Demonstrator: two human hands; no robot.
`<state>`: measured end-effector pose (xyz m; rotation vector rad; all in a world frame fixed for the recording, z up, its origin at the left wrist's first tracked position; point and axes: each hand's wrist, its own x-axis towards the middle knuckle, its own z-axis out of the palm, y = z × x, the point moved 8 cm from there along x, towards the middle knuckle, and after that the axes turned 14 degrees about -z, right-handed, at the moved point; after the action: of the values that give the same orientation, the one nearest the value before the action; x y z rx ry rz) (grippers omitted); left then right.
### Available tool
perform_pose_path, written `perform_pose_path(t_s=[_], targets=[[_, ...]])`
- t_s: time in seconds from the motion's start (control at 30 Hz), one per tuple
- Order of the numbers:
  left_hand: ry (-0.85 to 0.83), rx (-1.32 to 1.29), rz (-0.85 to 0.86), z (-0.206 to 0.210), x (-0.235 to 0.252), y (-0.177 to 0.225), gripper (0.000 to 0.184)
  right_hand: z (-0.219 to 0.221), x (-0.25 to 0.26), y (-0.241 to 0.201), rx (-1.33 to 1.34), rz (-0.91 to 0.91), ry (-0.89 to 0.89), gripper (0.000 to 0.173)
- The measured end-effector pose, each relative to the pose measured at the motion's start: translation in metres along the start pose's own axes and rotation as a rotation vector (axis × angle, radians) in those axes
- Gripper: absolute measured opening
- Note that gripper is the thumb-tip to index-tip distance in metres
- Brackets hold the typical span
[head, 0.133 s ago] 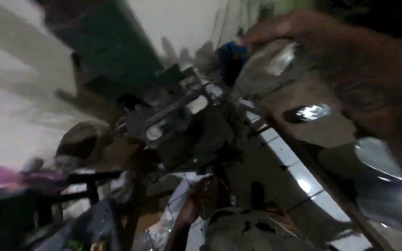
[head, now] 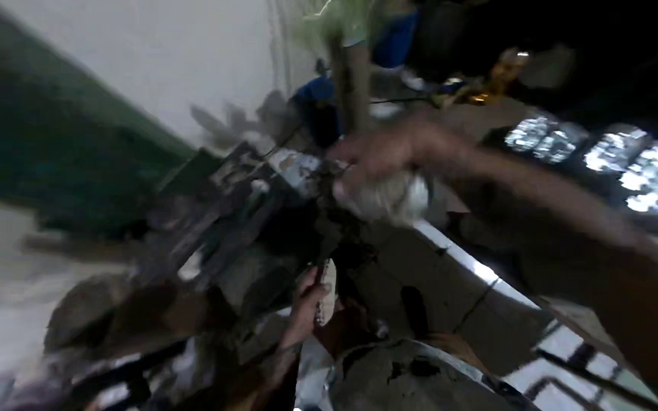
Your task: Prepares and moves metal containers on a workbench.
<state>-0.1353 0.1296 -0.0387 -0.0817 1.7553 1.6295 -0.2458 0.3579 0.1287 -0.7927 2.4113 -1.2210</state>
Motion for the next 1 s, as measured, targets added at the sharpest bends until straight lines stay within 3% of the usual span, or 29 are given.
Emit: perform_pose_path(t_s=[0.07, 0.2, 0.27, 0.33, 0.4, 0.47, 0.53, 0.67, 0.73, 0.77, 0.83, 0.9, 0.97, 1.0], targets=[[-0.106, 0.396, 0.076, 0.053, 0.036, 0.033, 0.062, 0.062, -0.108, 0.04, 0.094, 0.045, 0.054, 0.064], [-0.298, 1.043, 0.049, 0.171, 0.103, 0.076, 0.063, 0.221, -0.282, 0.153, 0.183, 0.458, 0.112, 0.093], [-0.325, 1.247, 0.087, 0.224, 0.144, 0.092, 0.062, 0.298, -0.35, 0.21, 0.191, 0.778, 0.222, 0.085], [-0.319, 1.404, 0.125, 0.272, 0.187, 0.108, 0.055, 0.347, -0.387, 0.242, 0.233, 1.035, 0.191, 0.078], [-0.327, 1.561, 0.032, 0.312, 0.223, 0.123, 0.049, 0.348, -0.39, 0.249, 0.249, 1.137, 0.113, 0.082], [-0.411, 1.621, 0.238, 0.33, 0.267, 0.121, 0.044, 0.353, -0.391, 0.253, 0.299, 1.151, 0.072, 0.088], [-0.515, 1.695, 0.297, 0.341, 0.294, 0.112, 0.041, 0.363, -0.398, 0.264, 0.379, 1.163, 0.139, 0.087], [-0.507, 1.762, 0.213, 0.333, 0.305, 0.1, 0.052, 0.362, -0.397, 0.264, 0.346, 1.173, 0.229, 0.093], [-0.518, 1.722, 0.249, 0.335, 0.302, 0.1, 0.047, 0.348, -0.395, 0.254, 0.317, 1.207, 0.249, 0.089], [-0.538, 1.681, 0.267, 0.334, 0.302, 0.099, 0.04, 0.342, -0.394, 0.246, 0.327, 1.23, 0.326, 0.084], [-0.597, 1.58, 0.271, 0.336, 0.302, 0.098, 0.032, 0.331, -0.393, 0.221, 0.494, 1.229, 0.645, 0.067], [-0.61, 1.602, 0.238, 0.337, 0.304, 0.096, 0.037, 0.283, -0.386, 0.164, 0.627, 1.087, 0.931, 0.058], [-0.594, 1.699, 0.263, 0.336, 0.31, 0.091, 0.045, 0.216, -0.385, 0.095, 0.46, 0.861, 1.18, 0.053], [-0.576, 1.733, 0.271, 0.335, 0.309, 0.091, 0.049, 0.184, -0.393, 0.063, 0.204, 0.799, 1.287, 0.046]])
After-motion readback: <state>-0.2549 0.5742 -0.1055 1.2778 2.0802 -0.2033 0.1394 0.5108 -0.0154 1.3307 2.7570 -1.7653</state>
